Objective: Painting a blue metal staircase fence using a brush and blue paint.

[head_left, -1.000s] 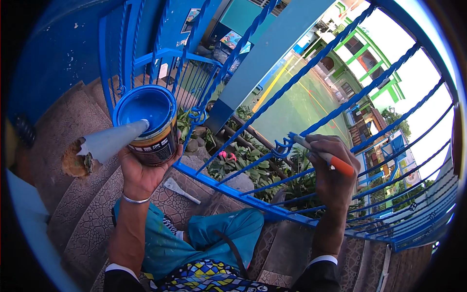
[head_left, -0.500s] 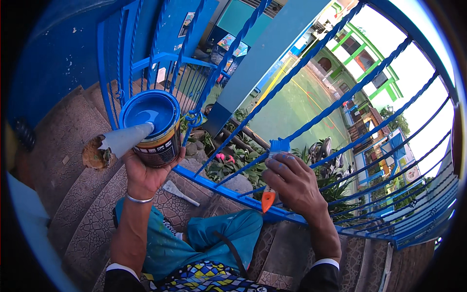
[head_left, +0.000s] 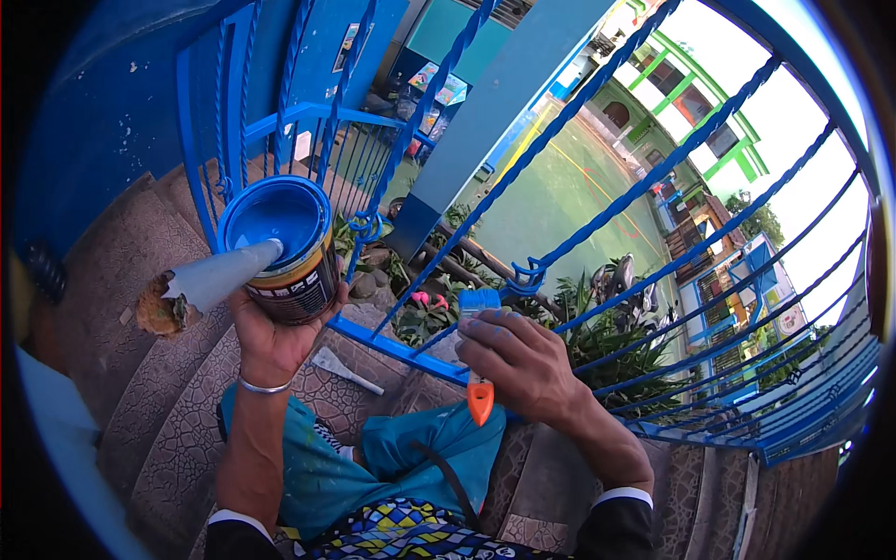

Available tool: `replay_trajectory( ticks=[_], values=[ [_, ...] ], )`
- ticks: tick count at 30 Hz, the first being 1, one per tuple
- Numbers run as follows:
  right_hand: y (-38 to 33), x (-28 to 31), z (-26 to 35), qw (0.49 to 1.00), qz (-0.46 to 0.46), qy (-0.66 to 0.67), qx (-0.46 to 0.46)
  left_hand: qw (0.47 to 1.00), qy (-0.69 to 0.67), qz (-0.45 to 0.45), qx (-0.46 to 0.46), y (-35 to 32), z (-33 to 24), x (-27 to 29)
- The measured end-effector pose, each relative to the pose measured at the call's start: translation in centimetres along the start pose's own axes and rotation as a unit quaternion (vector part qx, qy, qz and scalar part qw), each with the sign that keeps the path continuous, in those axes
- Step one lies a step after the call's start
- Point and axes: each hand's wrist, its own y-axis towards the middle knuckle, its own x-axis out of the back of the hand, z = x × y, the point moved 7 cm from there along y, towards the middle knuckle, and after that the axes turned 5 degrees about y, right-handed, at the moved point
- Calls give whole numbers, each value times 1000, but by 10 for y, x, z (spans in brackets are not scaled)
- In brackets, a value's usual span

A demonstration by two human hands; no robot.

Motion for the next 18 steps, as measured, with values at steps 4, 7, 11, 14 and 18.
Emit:
replay_trajectory(
  ticks=[4, 7, 11, 14, 18],
  values=[
    [-20, 5, -45, 984, -136, 17, -117, 1000, -2, -19, -20, -1, -3, 6],
    [-48, 28, -45, 955, -257, -6, -150, 1000, 21, 8, -2, -2, -2, 7],
    [-81, 50, -35, 892, -418, -45, -164, 1000, 11, -2, -11, 0, 2, 3],
    [-59, 31, -24, 937, -326, 38, -116, 1000, 5, 15, 9, 1, 5, 2],
    [-42, 16, -45, 961, -242, 14, -130, 1000, -14, 0, -5, 0, 5, -1]
  ],
)
